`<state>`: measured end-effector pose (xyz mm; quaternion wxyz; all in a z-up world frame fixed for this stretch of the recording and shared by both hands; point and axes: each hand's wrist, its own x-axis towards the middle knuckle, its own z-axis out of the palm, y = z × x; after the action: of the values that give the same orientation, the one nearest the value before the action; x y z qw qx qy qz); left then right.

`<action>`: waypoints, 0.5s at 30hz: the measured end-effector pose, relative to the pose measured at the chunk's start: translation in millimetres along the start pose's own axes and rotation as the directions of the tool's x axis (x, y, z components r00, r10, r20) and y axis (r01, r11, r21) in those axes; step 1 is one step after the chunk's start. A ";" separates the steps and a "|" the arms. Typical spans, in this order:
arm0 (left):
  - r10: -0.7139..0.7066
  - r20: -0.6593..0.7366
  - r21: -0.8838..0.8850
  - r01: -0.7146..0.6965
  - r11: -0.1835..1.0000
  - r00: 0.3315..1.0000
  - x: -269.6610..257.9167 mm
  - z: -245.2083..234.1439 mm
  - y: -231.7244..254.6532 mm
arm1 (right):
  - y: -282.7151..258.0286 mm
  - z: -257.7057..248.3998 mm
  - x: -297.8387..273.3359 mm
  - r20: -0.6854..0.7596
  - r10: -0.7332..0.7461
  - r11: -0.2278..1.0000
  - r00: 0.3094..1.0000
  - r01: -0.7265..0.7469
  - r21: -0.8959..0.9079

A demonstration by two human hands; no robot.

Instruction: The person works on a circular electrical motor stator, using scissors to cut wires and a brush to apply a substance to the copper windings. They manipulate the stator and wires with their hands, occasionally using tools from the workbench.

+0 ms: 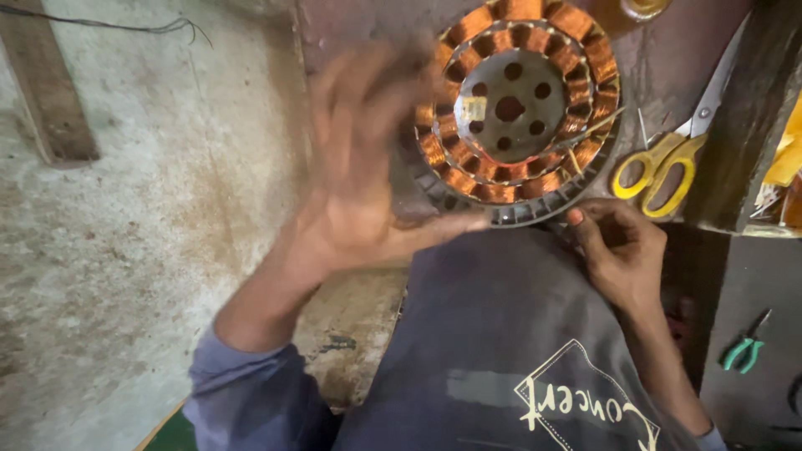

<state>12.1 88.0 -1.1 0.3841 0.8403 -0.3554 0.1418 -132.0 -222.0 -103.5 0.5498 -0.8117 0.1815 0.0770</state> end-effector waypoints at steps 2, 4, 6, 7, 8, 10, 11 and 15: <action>-0.028 0.141 0.026 0.025 0.999 0.990 10.4 -4.0 -10.9 | 1.5 -0.1 3.1 0.006 0.007 1.000 1.000 -0.007 0.026; -0.035 0.361 0.080 0.007 0.997 0.932 23.2 -0.9 -15.9 | 2.3 1.0 8.3 0.017 0.065 0.996 0.998 -0.066 0.067; -0.059 0.390 0.069 0.035 0.997 0.919 35.8 7.3 -12.4 | 1.4 0.3 12.4 0.023 -0.012 1.000 1.000 0.012 -0.025; -0.068 0.405 0.062 0.047 0.997 0.912 41.2 9.4 -10.8 | 0.1 -0.7 14.6 0.025 -0.050 0.996 0.998 0.051 -0.070; -0.071 0.412 0.050 0.055 0.997 0.908 44.8 7.5 -9.9 | -1.7 -0.7 14.8 0.014 -0.045 0.999 0.999 0.045 -0.026; -0.073 0.430 0.028 0.068 0.997 0.900 49.4 4.9 -8.9 | -5.6 -1.2 15.0 -0.009 -0.034 0.997 0.999 0.035 0.066; -0.055 0.408 -0.004 0.062 0.998 0.911 52.2 6.7 -10.4 | -7.1 -3.5 16.8 -0.033 -0.020 0.999 0.999 0.021 0.033; -0.056 0.320 -0.071 0.083 0.994 0.946 50.4 14.7 -9.5 | -3.2 -10.2 17.8 -0.094 0.036 0.999 0.995 -0.034 0.024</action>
<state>54.0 56.7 9.7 0.3616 0.8474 -0.3881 -0.0238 -115.0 -234.1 -102.6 0.5480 -0.8051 0.2224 0.0460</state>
